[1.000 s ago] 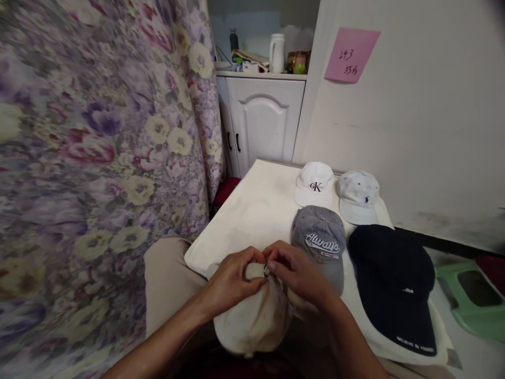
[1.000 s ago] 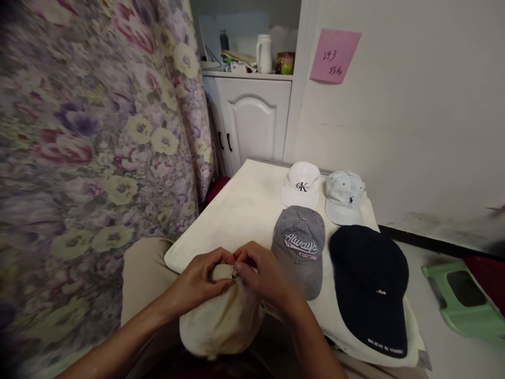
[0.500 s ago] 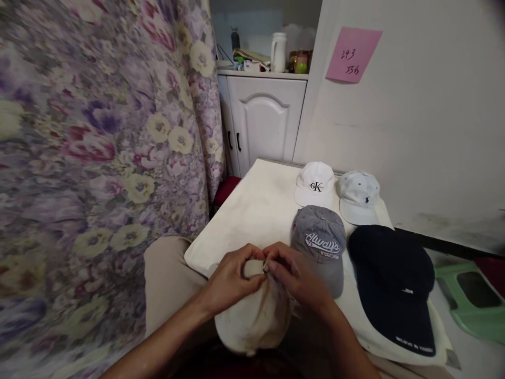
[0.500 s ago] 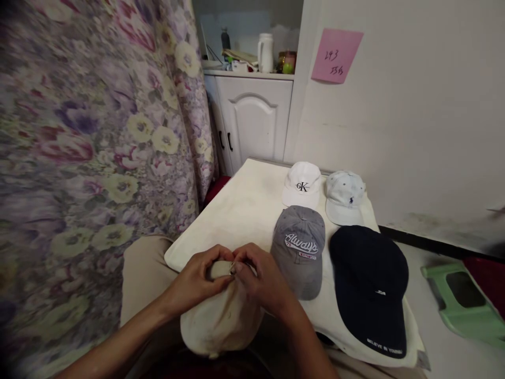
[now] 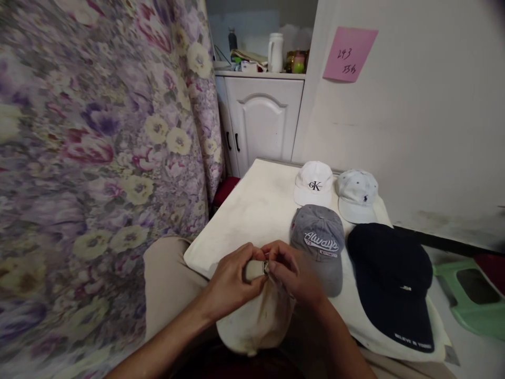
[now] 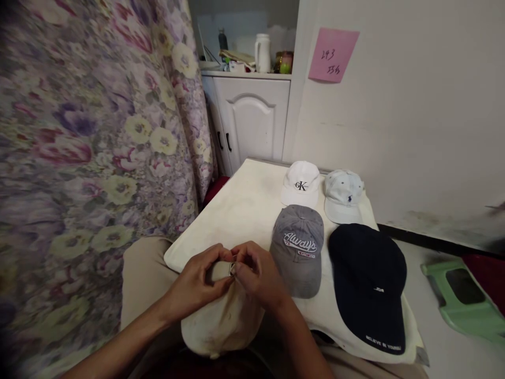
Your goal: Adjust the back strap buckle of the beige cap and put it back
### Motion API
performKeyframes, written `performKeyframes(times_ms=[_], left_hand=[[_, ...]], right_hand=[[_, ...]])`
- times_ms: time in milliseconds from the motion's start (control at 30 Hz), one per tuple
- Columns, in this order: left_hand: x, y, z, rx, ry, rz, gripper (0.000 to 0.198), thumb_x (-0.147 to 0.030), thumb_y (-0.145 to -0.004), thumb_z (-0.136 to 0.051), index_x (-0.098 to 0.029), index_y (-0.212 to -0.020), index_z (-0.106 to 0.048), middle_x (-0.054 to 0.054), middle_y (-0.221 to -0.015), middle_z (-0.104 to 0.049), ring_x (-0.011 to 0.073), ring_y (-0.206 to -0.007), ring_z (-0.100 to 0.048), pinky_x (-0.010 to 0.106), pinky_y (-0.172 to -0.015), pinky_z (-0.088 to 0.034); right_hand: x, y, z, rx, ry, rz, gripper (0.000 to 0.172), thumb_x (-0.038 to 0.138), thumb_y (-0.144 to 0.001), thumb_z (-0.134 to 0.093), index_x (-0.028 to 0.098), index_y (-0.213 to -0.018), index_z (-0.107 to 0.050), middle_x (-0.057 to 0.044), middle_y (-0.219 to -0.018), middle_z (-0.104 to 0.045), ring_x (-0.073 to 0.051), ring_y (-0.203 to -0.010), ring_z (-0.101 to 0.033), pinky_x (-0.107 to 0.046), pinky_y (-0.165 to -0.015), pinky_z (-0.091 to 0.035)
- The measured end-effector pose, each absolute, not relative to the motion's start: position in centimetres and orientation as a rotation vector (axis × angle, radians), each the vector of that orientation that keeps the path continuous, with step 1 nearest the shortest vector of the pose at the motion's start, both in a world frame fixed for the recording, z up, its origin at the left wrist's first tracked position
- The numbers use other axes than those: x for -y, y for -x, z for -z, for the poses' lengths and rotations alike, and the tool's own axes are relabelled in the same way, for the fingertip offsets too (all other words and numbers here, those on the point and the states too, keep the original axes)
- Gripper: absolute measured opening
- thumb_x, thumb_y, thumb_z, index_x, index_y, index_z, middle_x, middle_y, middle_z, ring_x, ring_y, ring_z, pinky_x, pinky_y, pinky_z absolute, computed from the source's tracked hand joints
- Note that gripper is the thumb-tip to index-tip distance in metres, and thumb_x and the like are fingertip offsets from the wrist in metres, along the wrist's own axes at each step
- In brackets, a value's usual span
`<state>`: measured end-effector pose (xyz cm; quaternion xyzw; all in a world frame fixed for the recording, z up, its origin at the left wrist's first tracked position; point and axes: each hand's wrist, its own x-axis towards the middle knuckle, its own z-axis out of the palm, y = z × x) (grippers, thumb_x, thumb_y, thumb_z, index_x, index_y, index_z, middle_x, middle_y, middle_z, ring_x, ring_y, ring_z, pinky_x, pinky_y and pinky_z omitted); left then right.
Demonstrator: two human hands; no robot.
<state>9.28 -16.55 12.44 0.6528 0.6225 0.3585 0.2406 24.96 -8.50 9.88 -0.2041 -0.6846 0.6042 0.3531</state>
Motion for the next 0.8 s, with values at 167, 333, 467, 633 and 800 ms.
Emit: performKeyframes(times_ms=[167,333,467,633,800], left_hand=[[16.4,-9.2,-12.3,-1.736,-1.833,-0.954,0.018,-0.012,-0.075,-0.062,-0.022,-0.088,-0.055,-0.002,-0.087,-0.061,0.0173,-0.081,-0.058,0.03,-0.074,-0.043],[16.5,-9.2,-12.3,-1.745,-1.84,-0.925,0.018,-0.012,-0.074,-0.062,-0.022,-0.088,-0.056,-0.002,-0.088,-0.062,0.0178,-0.082,-0.059,0.03,-0.074,-0.043],[16.5,-9.3,-12.3,-1.75,-1.862,-0.91,0.02,-0.012,-0.074,-0.061,-0.022,-0.089,-0.055,-0.001,-0.089,-0.062,0.0184,-0.083,-0.059,0.031,-0.074,-0.043],[16.7,-9.4,-12.2,-1.767,-1.894,-0.877,0.022,-0.012,-0.074,-0.06,-0.023,-0.092,-0.055,-0.001,-0.093,-0.063,0.0193,-0.086,-0.06,0.032,-0.076,-0.044],[16.7,-9.5,-12.1,-1.779,-1.922,-0.827,0.023,-0.013,-0.074,-0.06,-0.024,-0.094,-0.055,0.0,-0.094,-0.063,0.0201,-0.087,-0.061,0.033,-0.076,-0.044]], right_hand=[[8.6,-24.6,-9.4,1.815,0.527,-1.472,0.011,0.021,-0.079,-0.055,0.022,-0.071,-0.047,-0.006,-0.094,-0.066,-0.021,-0.088,-0.062,-0.031,-0.075,-0.048],[8.9,-24.6,-9.8,1.83,0.605,-1.445,0.013,0.012,-0.075,-0.054,0.022,-0.071,-0.045,-0.005,-0.092,-0.067,-0.019,-0.083,-0.062,-0.031,-0.072,-0.047],[9.0,-24.8,-10.6,1.925,0.679,-1.359,0.016,0.008,-0.073,-0.052,0.022,-0.07,-0.044,-0.004,-0.088,-0.067,-0.018,-0.078,-0.06,-0.029,-0.067,-0.044],[9.1,-24.9,-11.3,2.048,0.762,-1.232,0.021,0.003,-0.069,-0.05,0.022,-0.069,-0.041,-0.001,-0.08,-0.065,-0.015,-0.069,-0.053,-0.028,-0.062,-0.038],[9.3,-24.9,-11.1,2.103,0.813,-1.135,0.024,0.001,-0.067,-0.049,0.023,-0.069,-0.041,0.001,-0.073,-0.057,-0.016,-0.067,-0.051,-0.028,-0.06,-0.037]])
